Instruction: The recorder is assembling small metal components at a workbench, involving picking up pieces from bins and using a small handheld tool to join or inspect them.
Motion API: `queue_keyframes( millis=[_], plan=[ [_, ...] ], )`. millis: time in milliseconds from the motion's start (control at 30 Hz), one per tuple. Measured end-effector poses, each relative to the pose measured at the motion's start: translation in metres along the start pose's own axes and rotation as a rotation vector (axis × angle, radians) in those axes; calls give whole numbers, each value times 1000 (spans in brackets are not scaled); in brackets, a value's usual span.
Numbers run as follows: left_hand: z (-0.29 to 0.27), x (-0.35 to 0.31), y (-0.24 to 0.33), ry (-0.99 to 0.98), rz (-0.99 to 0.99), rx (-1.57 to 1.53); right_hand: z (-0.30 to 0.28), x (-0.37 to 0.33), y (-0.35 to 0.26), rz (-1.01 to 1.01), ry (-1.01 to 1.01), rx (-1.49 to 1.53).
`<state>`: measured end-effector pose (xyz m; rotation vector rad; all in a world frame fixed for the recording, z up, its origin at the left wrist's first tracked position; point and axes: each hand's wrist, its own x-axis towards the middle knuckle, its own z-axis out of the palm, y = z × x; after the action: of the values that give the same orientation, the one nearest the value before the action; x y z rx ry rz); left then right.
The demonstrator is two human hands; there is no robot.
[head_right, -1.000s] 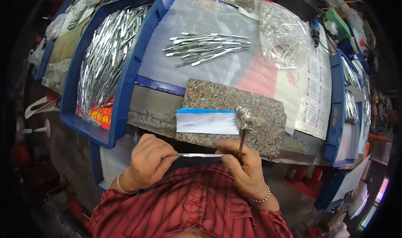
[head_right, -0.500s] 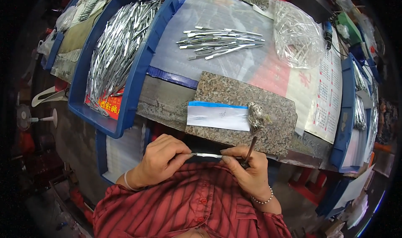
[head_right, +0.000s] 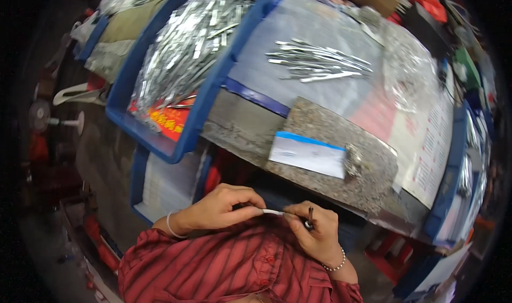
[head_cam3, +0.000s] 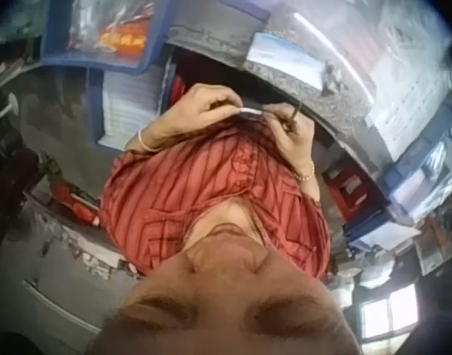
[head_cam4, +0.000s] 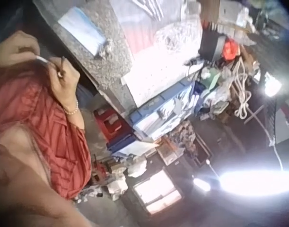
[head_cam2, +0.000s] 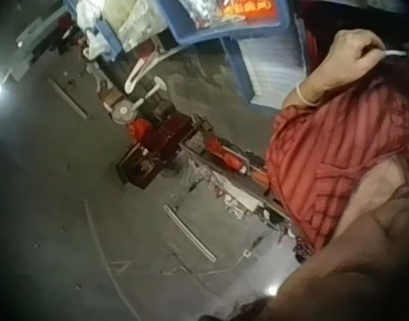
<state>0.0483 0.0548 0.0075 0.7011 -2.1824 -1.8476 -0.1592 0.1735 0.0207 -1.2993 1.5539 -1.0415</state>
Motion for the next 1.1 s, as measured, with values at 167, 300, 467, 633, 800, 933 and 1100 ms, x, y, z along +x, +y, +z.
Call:
queue_keyframes(
  millis=[167, 300, 467, 633, 800, 933, 1100],
  plan=[
    [-17, -39, -17, -33, -174, -78, 16, 6, -4, 3, -82, -30],
    [-36, -101, -47, 370, -290, 33, 19, 11, -4, 64, -53, 49],
    [-96, -145, -120, 988, -480, 414, 28, 16, -2, -53, -62, -23],
    [-148, -126, -177, 1188, -360, 851, 30, 15, -16, -99, -118, -163],
    [-165, -119, -204, 1123, -326, 1138, 29, 11, -14, -94, -87, -190],
    [-149, -121, -166, 1139, -199, 910, 24, 10, -8, -78, -84, -176],
    [-95, -115, -95, 898, -236, 810, 19, 16, -1, -122, -141, -176]
  ],
)
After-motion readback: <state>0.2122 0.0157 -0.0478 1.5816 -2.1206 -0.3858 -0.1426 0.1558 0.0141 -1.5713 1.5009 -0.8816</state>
